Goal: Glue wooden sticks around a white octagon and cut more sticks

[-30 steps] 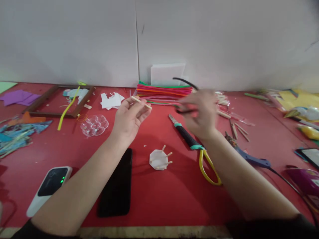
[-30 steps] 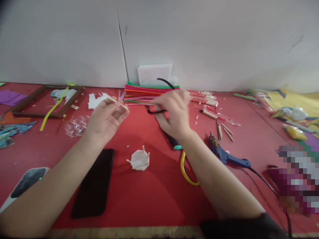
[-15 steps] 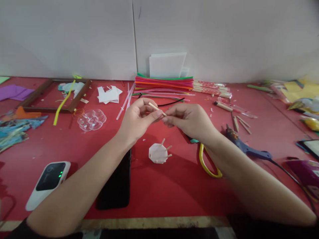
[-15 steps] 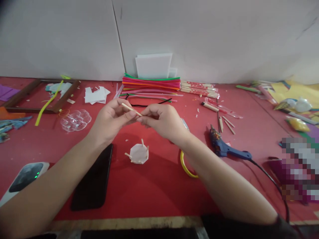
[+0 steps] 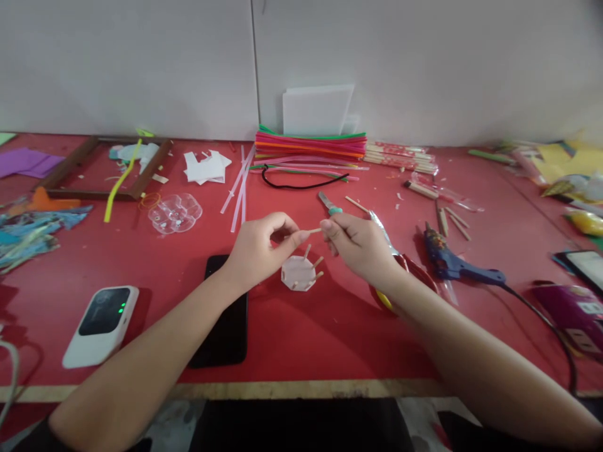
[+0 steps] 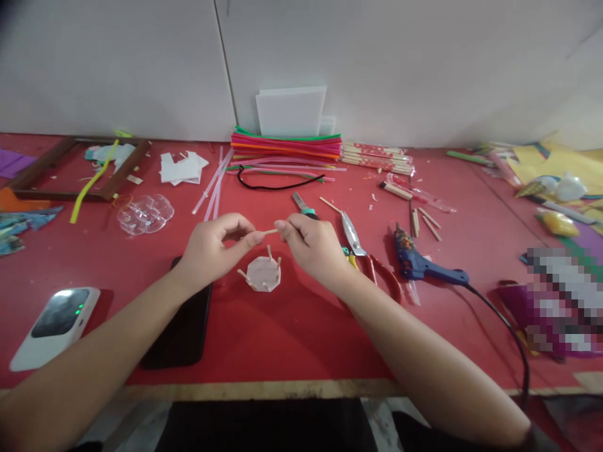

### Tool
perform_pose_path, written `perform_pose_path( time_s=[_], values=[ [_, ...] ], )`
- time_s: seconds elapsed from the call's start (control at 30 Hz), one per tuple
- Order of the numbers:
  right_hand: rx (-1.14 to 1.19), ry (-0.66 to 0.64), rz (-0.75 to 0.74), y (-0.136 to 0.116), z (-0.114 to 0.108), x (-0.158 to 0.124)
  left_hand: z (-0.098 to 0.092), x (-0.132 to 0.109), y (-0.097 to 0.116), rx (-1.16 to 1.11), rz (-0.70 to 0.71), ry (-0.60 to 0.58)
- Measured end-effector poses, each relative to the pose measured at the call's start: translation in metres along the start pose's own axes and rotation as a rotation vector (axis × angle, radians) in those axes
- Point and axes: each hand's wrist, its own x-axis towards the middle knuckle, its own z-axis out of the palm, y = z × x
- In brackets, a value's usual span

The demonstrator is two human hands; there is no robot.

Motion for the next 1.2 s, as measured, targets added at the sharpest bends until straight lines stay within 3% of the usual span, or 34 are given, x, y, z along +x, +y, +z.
perform_pose_path(
  time_s=[0.2, 0.27, 0.4, 0.5, 0.63, 0.8, 0.87, 0.93, 1.03, 1.2],
  values=[
    [-0.045, 0.208, 0.075, 0.021, -0.007, -0.008, -0.004, -0.005, -0.015, 0.050, -0.074, 0.075],
    [-0.045, 0.223, 0.049, 0.028, -0.006, -0.008, -0.003, -0.005, -0.019, 0.079, -0.089, 0.066],
    [0.237, 0.088, -0.019, 0.033, 0.005, -0.005, 0.003, -0.005, -0.023, 0.059, -0.076, 0.057],
    [0.437, -0.008, 0.058, 0.031, 0.012, -0.004, 0.005, -0.007, -0.023, 0.041, -0.045, 0.017],
    [0.336, -0.070, 0.072, 0.029, 0.013, -0.005, 0.007, -0.009, -0.026, 0.036, -0.032, -0.045],
    [0.050, -0.004, -0.038, 0.037, 0.010, -0.005, 0.006, -0.009, -0.032, 0.027, -0.058, 0.069],
    [-0.080, -0.096, -0.129, 0.043, 0.007, -0.003, 0.003, -0.009, -0.033, 0.108, -0.066, 0.013],
    [-0.146, -0.163, -0.217, 0.047, 0.004, -0.002, -0.001, -0.009, -0.033, 0.212, -0.068, -0.137],
    [-0.158, -0.128, -0.298, 0.049, 0.002, -0.002, -0.003, -0.010, -0.034, 0.298, -0.081, -0.307],
    [0.131, -0.268, -0.311, 0.040, 0.011, -0.001, 0.002, -0.011, -0.036, 0.317, -0.081, -0.314]
  ],
)
